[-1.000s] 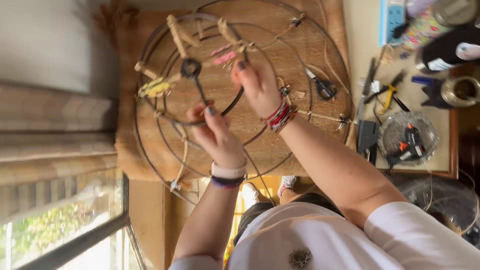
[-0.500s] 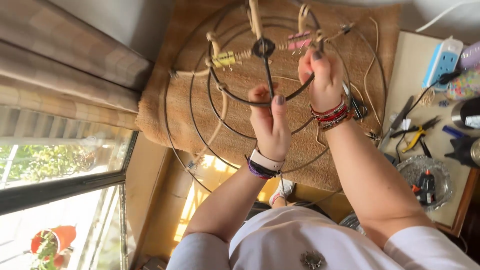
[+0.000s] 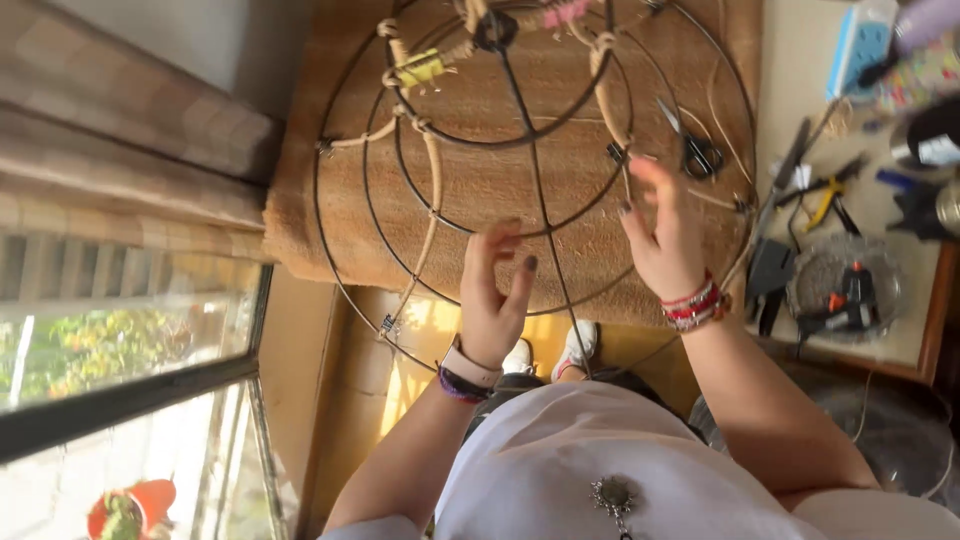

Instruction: Assembling a circular wooden craft frame by tying rods with cord and using a glue gun

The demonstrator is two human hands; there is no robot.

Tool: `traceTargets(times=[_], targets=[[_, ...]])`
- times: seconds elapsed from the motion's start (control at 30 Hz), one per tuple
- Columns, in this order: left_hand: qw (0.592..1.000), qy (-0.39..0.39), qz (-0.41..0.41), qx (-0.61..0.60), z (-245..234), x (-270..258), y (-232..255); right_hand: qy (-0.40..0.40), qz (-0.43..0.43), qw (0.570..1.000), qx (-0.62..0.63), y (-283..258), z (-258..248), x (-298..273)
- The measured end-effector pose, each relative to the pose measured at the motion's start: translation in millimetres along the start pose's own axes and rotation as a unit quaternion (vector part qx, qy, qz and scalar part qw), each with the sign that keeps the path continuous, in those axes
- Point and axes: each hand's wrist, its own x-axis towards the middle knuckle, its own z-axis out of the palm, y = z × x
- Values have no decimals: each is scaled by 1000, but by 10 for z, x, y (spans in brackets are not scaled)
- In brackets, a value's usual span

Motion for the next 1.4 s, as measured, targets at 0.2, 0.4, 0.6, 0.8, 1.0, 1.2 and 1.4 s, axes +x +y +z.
traceTargets(times=[0.2, 0.4, 0.6, 0.8, 1.0, 1.2, 1.4], targets=[[983, -163, -76, -22, 60, -698, -492, 28, 132, 986, -99, -112, 115, -1393], [959, -213, 187, 14, 29, -503, -118, 58, 132, 981, -129, -620, 200, -1842], [811, -59, 216, 540, -409, 647, 241, 84, 173, 973, -125, -981, 201, -2185], [788, -106, 219, 566, -428, 581, 226, 94, 183, 967, -152, -1084, 172, -2124], [847, -220, 279, 395, 22, -9, -261, 91, 182, 961, -188, -886, 121, -1850], [855, -345, 265, 282, 566, -493, -119, 112, 194, 927, -302, 552, -198, -1850], [884, -387, 167, 200, 1273, -560, -413, 1, 328, 826, -459, 3021, -544, -1618]])
